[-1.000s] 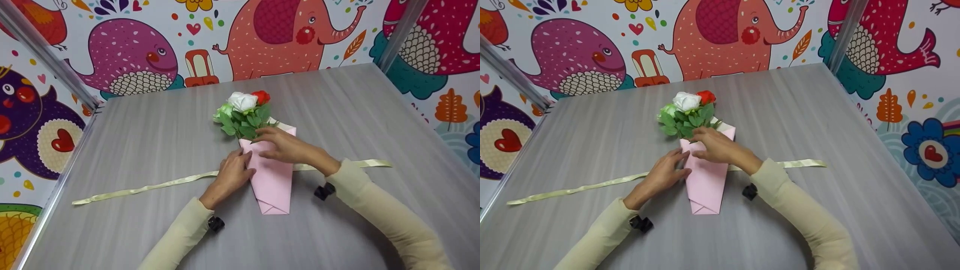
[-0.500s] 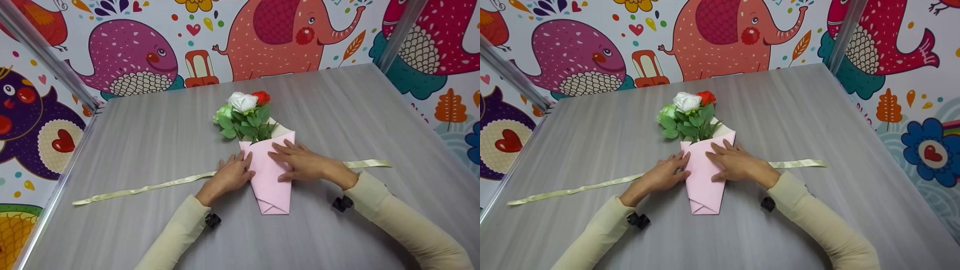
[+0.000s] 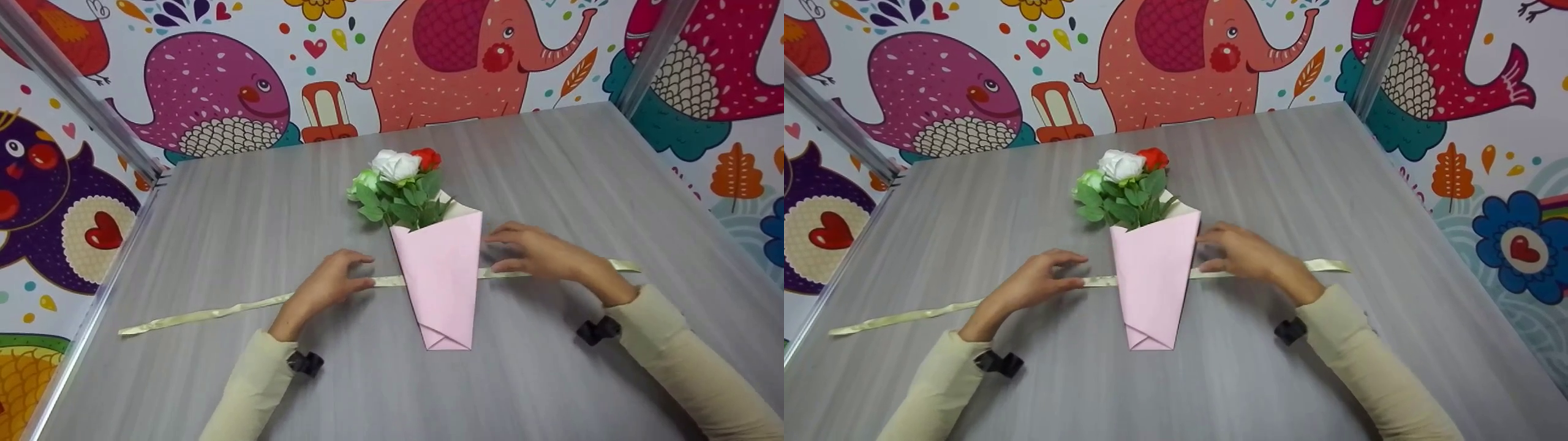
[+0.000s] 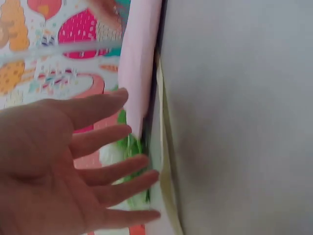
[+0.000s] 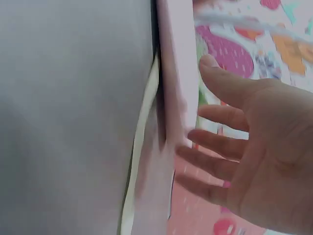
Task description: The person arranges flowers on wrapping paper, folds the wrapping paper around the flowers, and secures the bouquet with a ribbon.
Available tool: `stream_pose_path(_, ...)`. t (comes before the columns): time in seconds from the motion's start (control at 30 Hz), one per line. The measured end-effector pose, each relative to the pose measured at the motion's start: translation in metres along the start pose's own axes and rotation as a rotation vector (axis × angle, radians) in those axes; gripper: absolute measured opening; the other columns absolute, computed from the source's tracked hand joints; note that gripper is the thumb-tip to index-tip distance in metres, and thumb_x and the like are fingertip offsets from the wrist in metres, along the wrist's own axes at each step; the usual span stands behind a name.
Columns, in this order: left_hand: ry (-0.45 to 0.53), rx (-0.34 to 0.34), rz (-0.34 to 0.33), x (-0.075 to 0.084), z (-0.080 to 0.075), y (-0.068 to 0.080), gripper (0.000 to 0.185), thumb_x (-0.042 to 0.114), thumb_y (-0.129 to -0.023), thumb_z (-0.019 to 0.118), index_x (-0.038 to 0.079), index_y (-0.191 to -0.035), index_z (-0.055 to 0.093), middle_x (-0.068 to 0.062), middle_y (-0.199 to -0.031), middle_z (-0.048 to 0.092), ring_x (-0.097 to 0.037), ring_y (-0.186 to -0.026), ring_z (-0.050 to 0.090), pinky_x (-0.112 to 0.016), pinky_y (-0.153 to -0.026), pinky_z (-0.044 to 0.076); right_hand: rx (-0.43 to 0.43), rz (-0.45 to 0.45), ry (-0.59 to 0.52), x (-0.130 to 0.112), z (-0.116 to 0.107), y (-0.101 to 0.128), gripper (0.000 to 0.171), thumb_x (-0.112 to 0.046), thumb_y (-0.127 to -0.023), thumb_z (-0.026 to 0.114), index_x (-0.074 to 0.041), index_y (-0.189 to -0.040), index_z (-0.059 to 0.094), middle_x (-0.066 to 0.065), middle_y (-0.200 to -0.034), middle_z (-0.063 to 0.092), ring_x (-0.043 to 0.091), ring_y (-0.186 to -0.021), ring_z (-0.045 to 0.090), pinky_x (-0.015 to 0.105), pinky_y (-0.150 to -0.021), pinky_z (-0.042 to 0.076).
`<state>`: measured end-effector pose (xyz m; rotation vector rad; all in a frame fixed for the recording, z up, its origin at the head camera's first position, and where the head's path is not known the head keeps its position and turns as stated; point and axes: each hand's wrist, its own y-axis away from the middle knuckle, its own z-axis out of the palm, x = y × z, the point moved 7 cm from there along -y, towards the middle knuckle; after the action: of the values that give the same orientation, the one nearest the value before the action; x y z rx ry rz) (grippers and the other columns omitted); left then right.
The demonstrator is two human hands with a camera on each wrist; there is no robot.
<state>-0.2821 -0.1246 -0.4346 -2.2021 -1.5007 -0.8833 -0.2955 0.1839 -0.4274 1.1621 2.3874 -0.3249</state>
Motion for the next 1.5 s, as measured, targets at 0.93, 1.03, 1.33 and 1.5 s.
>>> stream_pose_path(0.93,-0.105,-0.091,-0.184,-0.035,-0.013,0.021,0.006,0.012,-0.090,0.072,0.006,-0.089,0.070,-0.001,-0.077,0.065,-0.010,-0.069,0.051,-0.025,-0.064,0.041,-0.074,0.187,-0.042,0.042,-0.024,0.044,0.007,-0.014,-0.091,0.072,-0.015,-0.086,0.067,-0.002,-0.079,0.063,0.008,-0.069,0.049,0.022,-0.060,0.040)
stream_pose_path(1.03,-0.119,-0.093,-0.162,-0.031,-0.016,0.022,0.009,0.012,-0.092,0.069,0.005,-0.089,0.074,-0.001,-0.077,0.066,-0.010,-0.069,0.050,-0.025,-0.065,0.041,-0.052,0.200,-0.045,0.037,-0.033,0.046,0.005,-0.012,-0.092,0.071,-0.012,-0.089,0.067,-0.001,-0.082,0.065,0.010,-0.070,0.049,0.023,-0.060,0.040)
stream_pose_path(1.33,0.031,-0.075,-0.121,-0.007,-0.026,0.021,0.021,0.021,-0.099,0.062,0.006,-0.087,0.070,-0.006,-0.084,0.073,-0.011,-0.071,0.053,-0.026,-0.064,0.040,0.073,0.217,-0.001,0.005,-0.057,0.042,0.004,-0.014,-0.095,0.067,-0.013,-0.098,0.071,0.001,-0.089,0.070,0.017,-0.079,0.057,0.023,-0.068,0.049)
stream_pose_path(1.5,0.109,0.006,-0.082,0.008,-0.029,0.017,0.023,0.023,-0.100,0.062,0.006,-0.089,0.071,-0.003,-0.079,0.070,-0.011,-0.068,0.049,-0.026,-0.062,0.038,0.154,0.159,0.048,-0.015,-0.063,0.036,0.006,-0.015,-0.095,0.068,-0.013,-0.099,0.072,0.000,-0.091,0.072,0.014,-0.082,0.060,0.027,-0.074,0.053)
